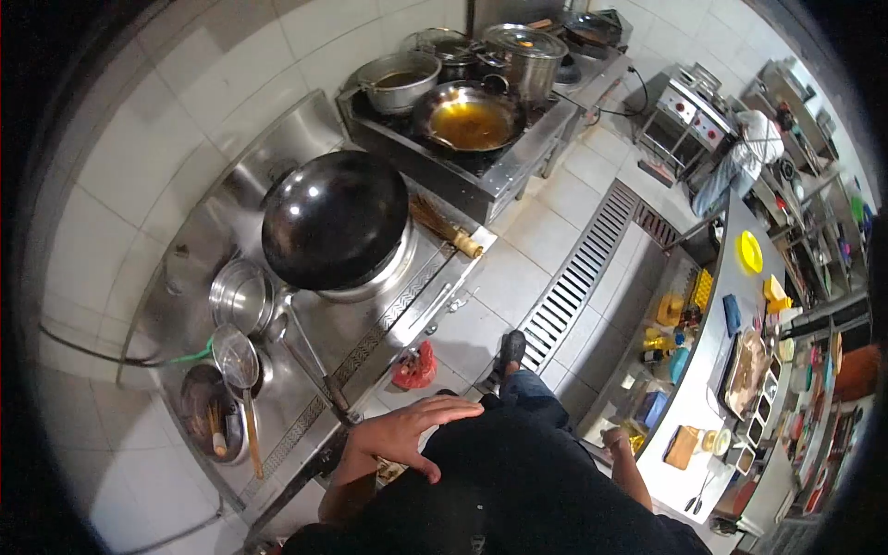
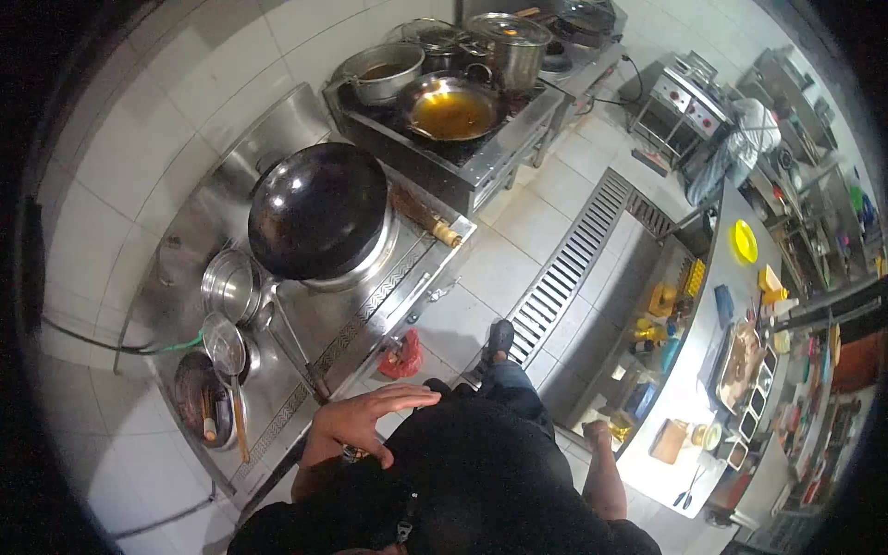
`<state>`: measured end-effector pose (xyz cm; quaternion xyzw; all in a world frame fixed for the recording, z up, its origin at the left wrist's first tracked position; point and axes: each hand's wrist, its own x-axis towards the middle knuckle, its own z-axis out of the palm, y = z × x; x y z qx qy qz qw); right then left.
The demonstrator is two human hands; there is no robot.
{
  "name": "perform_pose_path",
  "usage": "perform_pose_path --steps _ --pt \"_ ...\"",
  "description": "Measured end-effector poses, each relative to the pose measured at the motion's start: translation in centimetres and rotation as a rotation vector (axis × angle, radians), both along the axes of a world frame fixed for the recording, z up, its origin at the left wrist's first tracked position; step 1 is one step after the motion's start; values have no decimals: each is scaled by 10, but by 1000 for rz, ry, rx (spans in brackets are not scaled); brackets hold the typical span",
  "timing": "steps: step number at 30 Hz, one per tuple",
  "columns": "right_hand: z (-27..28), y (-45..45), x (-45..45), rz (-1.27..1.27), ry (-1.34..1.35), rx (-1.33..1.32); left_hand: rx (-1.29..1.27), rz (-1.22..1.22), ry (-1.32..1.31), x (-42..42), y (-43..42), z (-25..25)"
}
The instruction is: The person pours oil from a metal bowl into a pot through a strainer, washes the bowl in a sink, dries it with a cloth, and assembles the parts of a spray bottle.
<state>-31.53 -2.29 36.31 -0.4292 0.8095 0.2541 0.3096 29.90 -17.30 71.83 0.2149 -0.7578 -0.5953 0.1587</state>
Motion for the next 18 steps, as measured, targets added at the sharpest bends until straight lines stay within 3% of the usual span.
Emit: perform_pose_path --steps 1,3,5,7,10,12,13,15,18 --pt "37 -16 20 -89 -99 -184 -4 -14 -4 -5 -2 -1" --pt "24 -34 20 -169 -135 -140 24 -70 203 -16 -5 -2" --pt "11 -58 19 -245 -170 -106 8 -97 239 -27 -11 -2" --pt "2 -70 18 106 -80 -49 5 -123 275 -38 -20 0" --pt "23 -81 22 -20 -157 -78 65 -137 311 -58 -35 16" --pt "-15 -88 -1 90 -178 23 87 -147 400 -76 -47 18" --pt "-29 -85 -14 215 -194 119 99 -167 396 -86 -55 20" --pt "-1 -77 -16 -181 -96 -80 109 -153 318 -108 -74 23" --pt "-55 -69 -67 43 -161 -42 129 -176 149 -153 -108 38"
